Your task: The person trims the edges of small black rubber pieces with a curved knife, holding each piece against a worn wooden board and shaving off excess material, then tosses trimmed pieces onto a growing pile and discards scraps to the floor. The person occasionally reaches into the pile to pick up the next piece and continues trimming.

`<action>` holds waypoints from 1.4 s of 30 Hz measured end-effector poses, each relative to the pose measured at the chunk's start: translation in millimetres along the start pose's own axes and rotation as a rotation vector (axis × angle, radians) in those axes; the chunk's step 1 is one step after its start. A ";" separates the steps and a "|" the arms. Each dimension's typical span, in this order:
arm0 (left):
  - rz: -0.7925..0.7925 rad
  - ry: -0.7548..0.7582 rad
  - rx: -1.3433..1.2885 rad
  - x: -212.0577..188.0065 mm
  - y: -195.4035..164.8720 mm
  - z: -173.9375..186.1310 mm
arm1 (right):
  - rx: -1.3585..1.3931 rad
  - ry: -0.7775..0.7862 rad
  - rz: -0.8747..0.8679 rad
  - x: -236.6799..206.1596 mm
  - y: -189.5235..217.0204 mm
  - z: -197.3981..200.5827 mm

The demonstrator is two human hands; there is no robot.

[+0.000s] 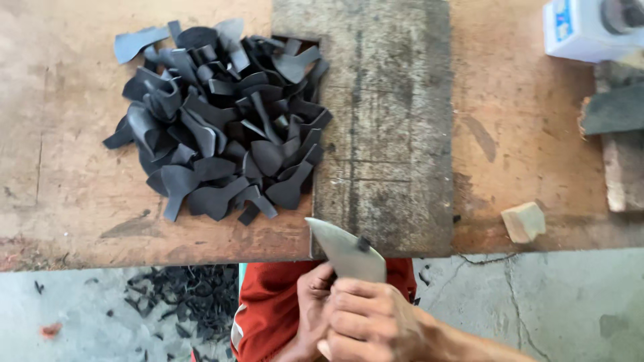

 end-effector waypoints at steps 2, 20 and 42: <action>0.009 -0.144 0.050 3.4 -0.9 -4.3 | -0.077 0.008 -0.042 -27.7 9.7 9.0; 0.053 -0.045 0.227 13.8 -26.5 -7.1 | -0.146 0.079 -0.044 -28.1 5.2 -1.0; 0.189 -0.305 0.068 8.8 -10.5 -11.9 | -0.024 0.000 -0.087 -22.9 5.3 26.1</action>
Point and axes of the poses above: each hand's wrist, its own x-axis towards the middle knuckle, its own z-axis out of the back of the hand, y = z × x, the point moved 2 cm from there along x, towards the middle knuckle, and after that the axes turned 14 degrees about -x, right-handed, at the moved point
